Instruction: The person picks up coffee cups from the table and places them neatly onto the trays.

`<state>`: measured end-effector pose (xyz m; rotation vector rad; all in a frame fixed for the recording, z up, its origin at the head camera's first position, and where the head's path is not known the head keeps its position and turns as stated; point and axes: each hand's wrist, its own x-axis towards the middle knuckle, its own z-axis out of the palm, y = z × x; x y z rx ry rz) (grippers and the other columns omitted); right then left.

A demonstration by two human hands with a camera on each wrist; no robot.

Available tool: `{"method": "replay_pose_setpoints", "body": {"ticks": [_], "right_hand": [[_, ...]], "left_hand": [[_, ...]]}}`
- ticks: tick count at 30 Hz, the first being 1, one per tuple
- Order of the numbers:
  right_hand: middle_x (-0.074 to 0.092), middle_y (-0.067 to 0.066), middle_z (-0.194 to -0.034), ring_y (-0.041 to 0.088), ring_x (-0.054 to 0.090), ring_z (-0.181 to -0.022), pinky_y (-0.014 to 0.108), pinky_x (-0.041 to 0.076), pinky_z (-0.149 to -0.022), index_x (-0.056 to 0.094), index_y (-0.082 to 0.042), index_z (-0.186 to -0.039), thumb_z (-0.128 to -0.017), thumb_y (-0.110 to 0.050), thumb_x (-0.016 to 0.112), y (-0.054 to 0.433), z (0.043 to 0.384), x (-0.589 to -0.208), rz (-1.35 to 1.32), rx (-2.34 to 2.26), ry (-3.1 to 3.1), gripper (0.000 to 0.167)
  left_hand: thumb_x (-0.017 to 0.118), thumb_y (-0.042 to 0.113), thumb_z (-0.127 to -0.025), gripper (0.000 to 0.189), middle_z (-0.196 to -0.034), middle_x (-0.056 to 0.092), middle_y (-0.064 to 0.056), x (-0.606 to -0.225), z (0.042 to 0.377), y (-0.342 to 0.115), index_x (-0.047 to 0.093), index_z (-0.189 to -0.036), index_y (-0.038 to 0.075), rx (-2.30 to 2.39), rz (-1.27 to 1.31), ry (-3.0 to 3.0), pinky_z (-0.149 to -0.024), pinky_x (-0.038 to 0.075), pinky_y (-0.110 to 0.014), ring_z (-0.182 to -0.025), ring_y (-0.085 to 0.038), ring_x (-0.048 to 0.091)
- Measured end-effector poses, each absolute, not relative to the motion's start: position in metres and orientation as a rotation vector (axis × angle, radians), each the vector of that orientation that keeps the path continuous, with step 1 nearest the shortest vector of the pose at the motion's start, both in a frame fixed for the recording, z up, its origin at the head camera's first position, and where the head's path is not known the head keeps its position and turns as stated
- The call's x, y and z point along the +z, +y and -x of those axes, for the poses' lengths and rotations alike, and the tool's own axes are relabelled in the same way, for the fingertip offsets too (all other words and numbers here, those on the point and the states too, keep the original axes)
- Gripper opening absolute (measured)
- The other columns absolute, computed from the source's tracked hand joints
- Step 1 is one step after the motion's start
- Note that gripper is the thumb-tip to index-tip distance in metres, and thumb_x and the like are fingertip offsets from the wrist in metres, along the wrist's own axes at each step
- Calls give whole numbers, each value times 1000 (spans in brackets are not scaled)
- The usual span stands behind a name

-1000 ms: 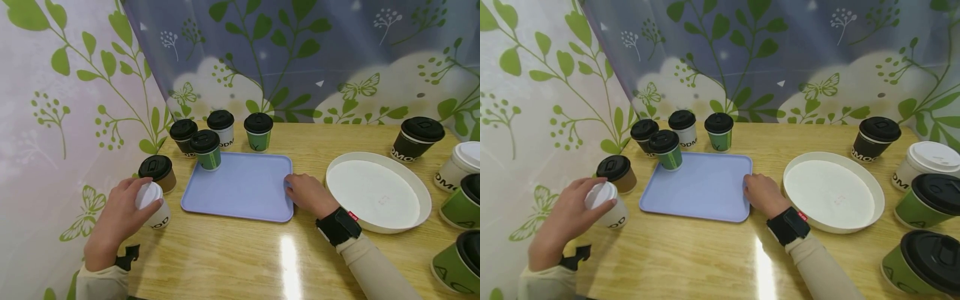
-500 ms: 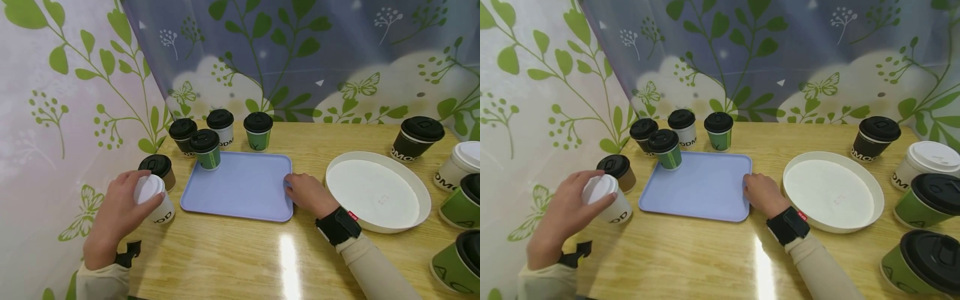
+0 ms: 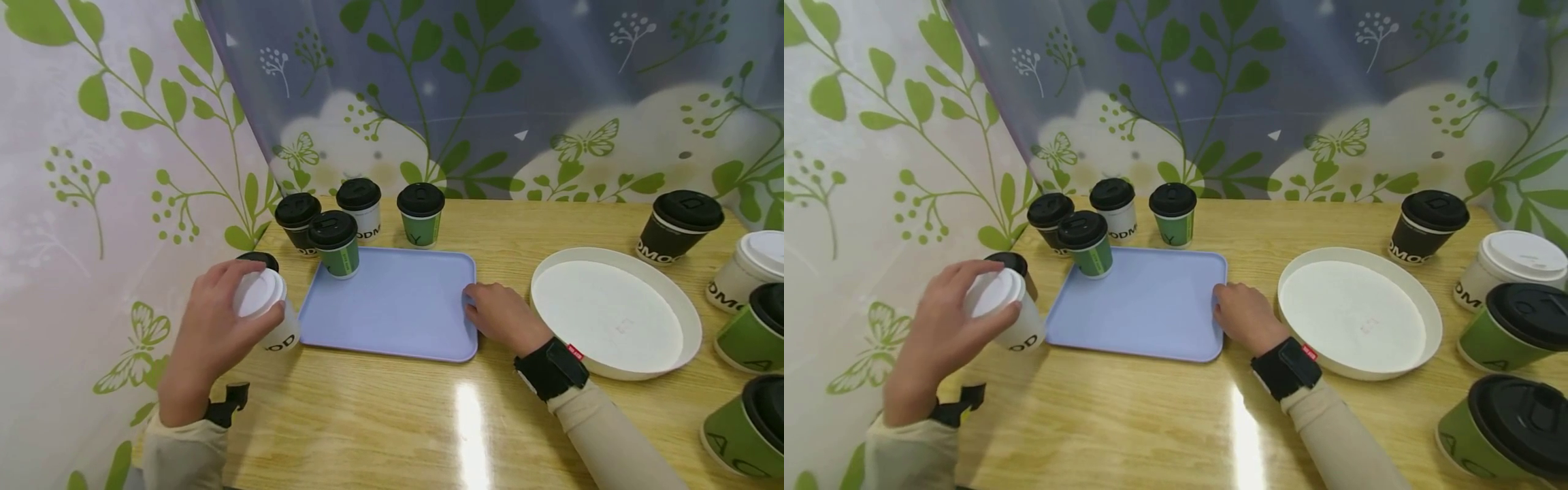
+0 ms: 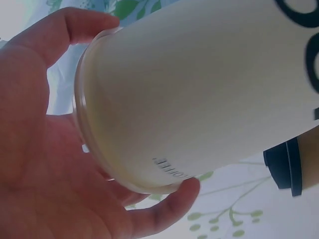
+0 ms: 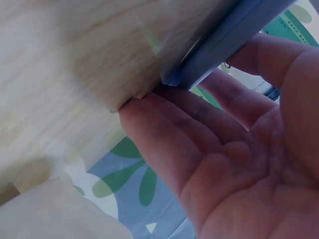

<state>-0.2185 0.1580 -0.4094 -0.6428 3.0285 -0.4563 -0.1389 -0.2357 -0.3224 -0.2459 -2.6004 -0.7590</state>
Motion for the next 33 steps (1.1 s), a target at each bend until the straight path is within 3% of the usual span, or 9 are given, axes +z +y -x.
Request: {"method": "replay_pose_setpoints", "body": {"ticks": [9, 28, 33], "right_hand": [[58, 5, -75, 17, 55, -62, 33, 44, -59, 69, 2, -105, -101, -7, 62, 158, 219, -410, 644, -462, 3018, 13], [58, 6, -75, 17, 55, -62, 32, 43, -58, 69, 3, -106, -101, -8, 61, 156, 219, -410, 640, -466, 3014, 15], [58, 5, -75, 17, 55, -62, 32, 43, -58, 69, 2, -106, -101, -8, 61, 157, 219, -409, 625, -462, 3009, 14]], "left_hand": [[78, 22, -76, 49, -123, 60, -20, -324, 154, -221, 68, -121, 7, -785, 268, -2462, -79, 38, -51, -109, -40, 49], [73, 24, -77, 47, -127, 59, -19, -328, 179, -200, 66, -121, 9, -816, 312, -2473, -89, 36, -63, -116, -42, 46], [74, 24, -77, 47, -128, 58, -20, -329, 181, -197, 66, -121, 8, -807, 329, -2485, -86, 39, -61, -115, -42, 47]]}}
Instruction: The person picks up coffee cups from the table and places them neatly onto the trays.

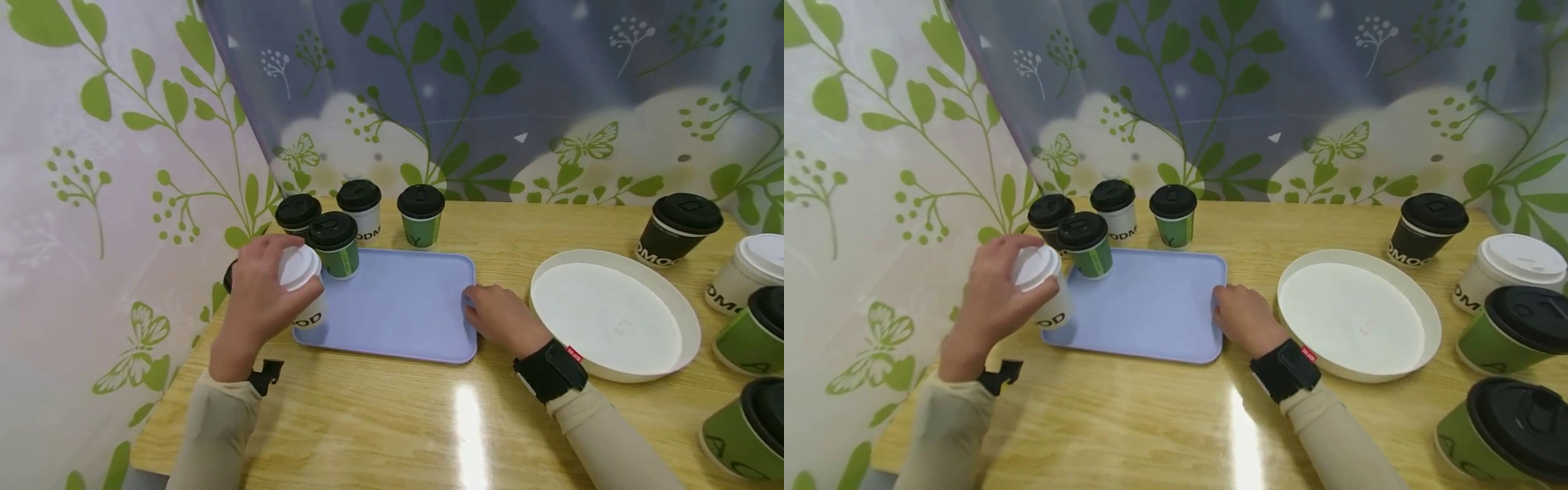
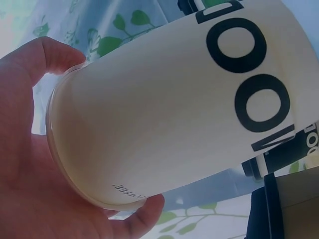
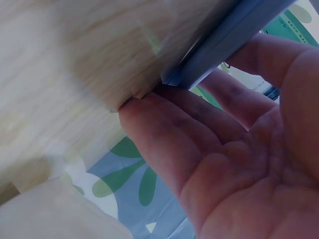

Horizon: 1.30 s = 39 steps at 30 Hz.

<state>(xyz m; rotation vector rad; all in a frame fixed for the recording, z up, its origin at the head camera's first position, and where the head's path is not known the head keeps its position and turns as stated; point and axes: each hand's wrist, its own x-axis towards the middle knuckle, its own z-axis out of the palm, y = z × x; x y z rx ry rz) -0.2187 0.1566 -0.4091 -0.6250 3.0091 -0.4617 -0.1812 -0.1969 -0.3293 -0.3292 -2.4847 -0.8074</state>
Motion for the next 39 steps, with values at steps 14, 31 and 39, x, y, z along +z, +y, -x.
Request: {"method": "replay_pose_setpoints", "body": {"ticks": [14, 31, 39], "right_hand": [[59, 6, -77, 16, 55, -62, 31, 43, -57, 69, 3, -109, -102, -9, 61, 159, 219, -409, 630, -448, 3006, 16], [59, 6, -79, 16, 55, -62, 29, 41, -55, 68, 4, -112, -102, -10, 61, 156, 218, -409, 622, -435, 2996, 18], [60, 6, -78, 16, 55, -62, 30, 42, -56, 69, 3, -111, -102, -10, 61, 157, 218, -409, 609, -423, 3003, 17]], "left_hand": [[74, 25, -81, 48, -137, 54, -19, -332, 186, -196, 65, -126, 10, -847, 355, -2541, -85, 40, -60, -117, -42, 47], [76, 24, -82, 48, -138, 56, -18, -339, 188, -191, 65, -127, 8, -844, 418, -2580, -85, 45, -59, -123, -40, 47], [78, 24, -83, 49, -139, 55, -18, -341, 188, -193, 65, -127, 8, -852, 422, -2594, -85, 45, -58, -126, -41, 45]]}}
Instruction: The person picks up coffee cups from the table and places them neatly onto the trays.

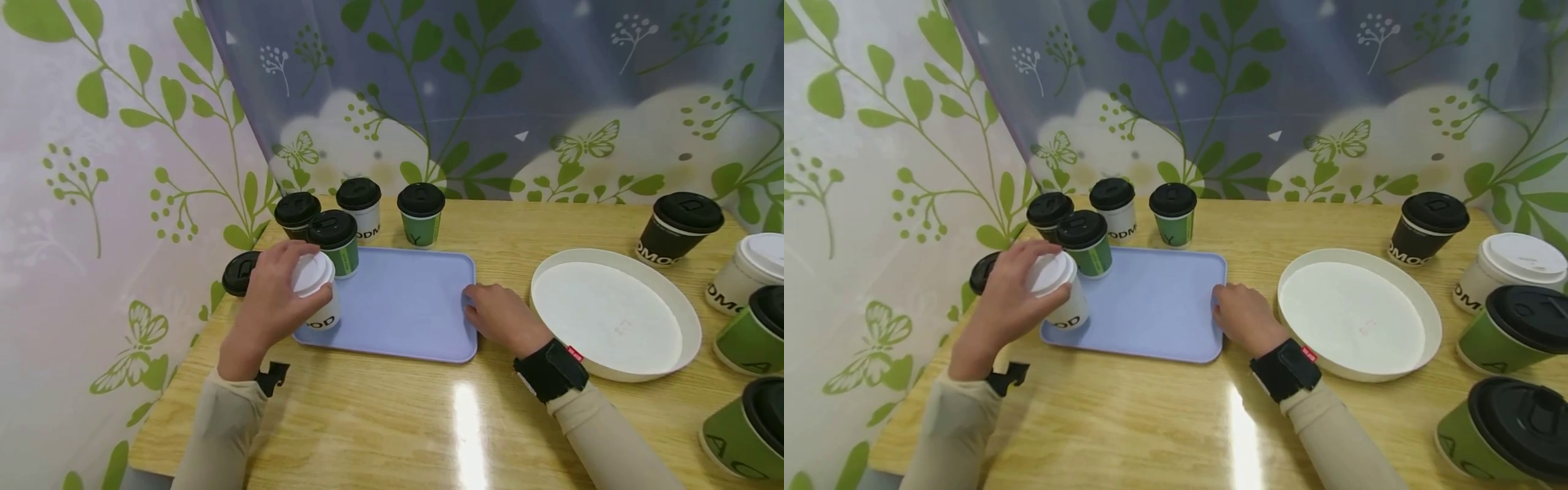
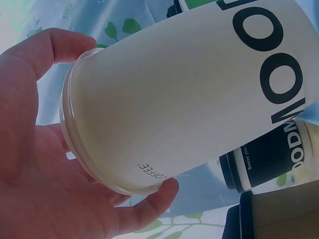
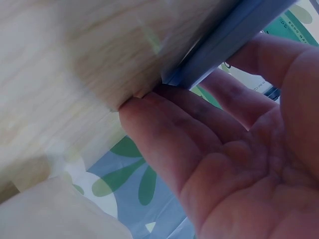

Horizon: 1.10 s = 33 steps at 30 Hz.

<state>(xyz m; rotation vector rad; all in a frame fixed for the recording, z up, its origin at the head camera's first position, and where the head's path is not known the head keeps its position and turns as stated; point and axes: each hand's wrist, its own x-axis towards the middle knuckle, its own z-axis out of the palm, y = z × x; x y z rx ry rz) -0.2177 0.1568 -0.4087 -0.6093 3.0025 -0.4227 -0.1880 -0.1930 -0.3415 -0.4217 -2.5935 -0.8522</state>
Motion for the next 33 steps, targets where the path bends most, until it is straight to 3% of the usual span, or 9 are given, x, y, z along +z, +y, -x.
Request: {"method": "replay_pose_setpoints", "body": {"ticks": [11, 33], "right_hand": [[62, 8, -81, 17, 57, -66, 33, 45, -60, 69, 4, -113, -102, -9, 61, 158, 220, -408, 600, -439, 2994, 19], [62, 7, -81, 17, 57, -66, 33, 45, -60, 69, 3, -111, -102, -9, 61, 157, 220, -409, 608, -440, 2998, 18]], "left_hand": [[79, 25, -82, 51, -136, 55, -16, -345, 190, -190, 65, -127, 6, -845, 478, -2600, -92, 44, -59, -127, -39, 47], [78, 25, -83, 51, -137, 55, -16, -349, 195, -190, 65, -129, 7, -851, 467, -2618, -90, 44, -57, -125, -39, 47]]}}
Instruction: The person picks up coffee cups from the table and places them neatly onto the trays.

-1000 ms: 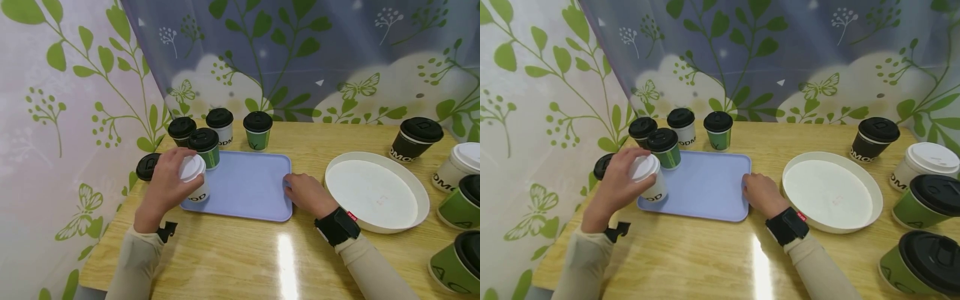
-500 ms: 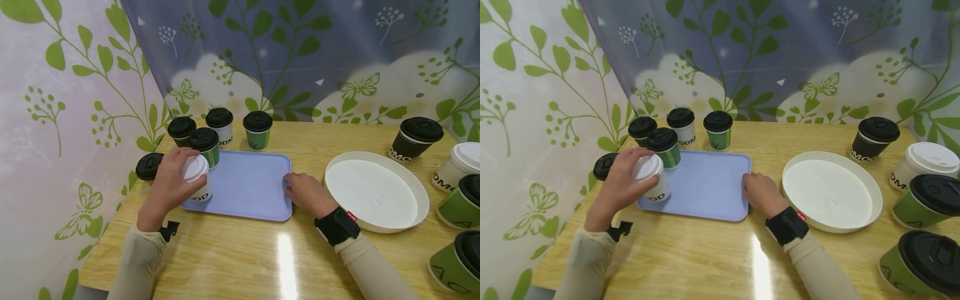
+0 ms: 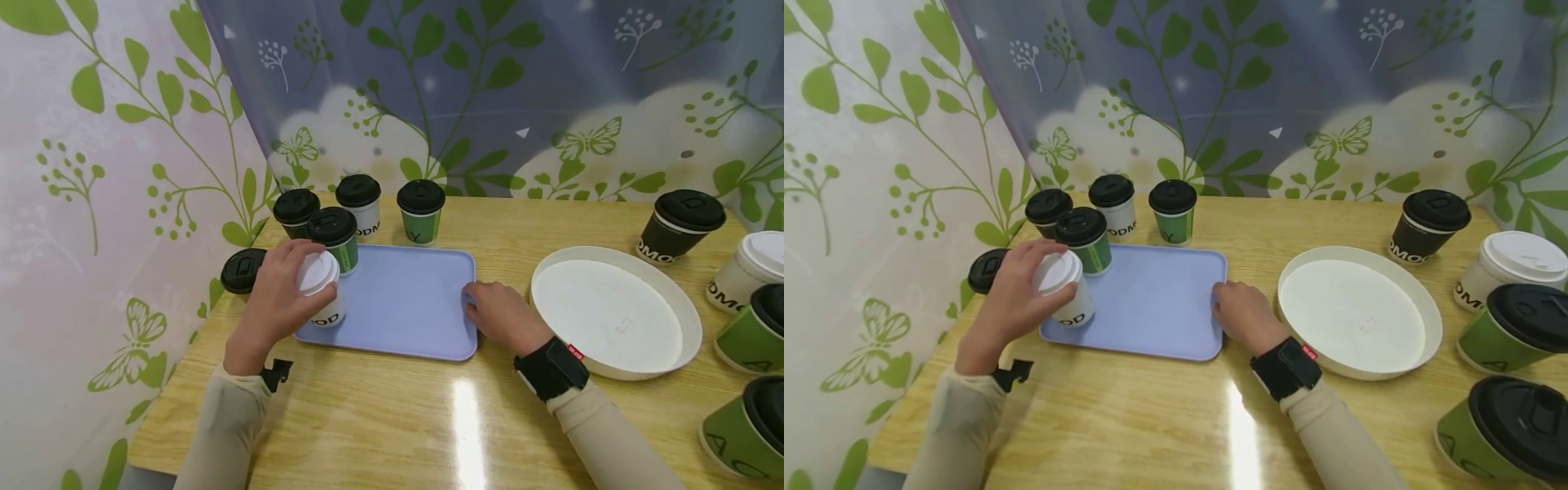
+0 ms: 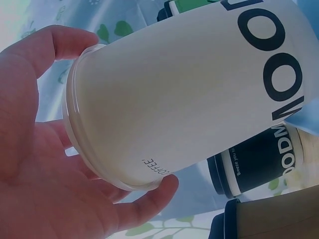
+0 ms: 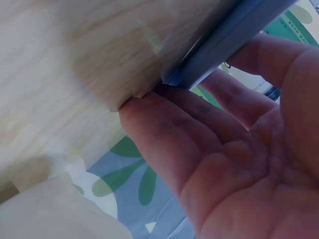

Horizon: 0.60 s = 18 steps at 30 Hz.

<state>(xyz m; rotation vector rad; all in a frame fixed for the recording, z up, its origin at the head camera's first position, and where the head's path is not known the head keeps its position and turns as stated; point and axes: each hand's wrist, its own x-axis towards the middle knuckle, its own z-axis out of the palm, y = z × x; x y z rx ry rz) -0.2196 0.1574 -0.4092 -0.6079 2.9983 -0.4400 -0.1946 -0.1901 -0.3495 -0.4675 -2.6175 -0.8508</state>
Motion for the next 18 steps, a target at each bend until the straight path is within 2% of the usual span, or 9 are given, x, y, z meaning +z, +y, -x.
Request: {"method": "replay_pose_setpoints", "body": {"ticks": [18], "right_hand": [[61, 7, -80, 17, 57, -65, 32, 44, -59, 69, 4, -113, -102, -10, 61, 157, 219, -409, 596, -426, 3000, 19]], "left_hand": [[77, 24, -85, 51, -139, 53, -19, -351, 194, -189, 65, -131, 5, -838, 469, -2666, -96, 42, -60, -129, -40, 45]]}}
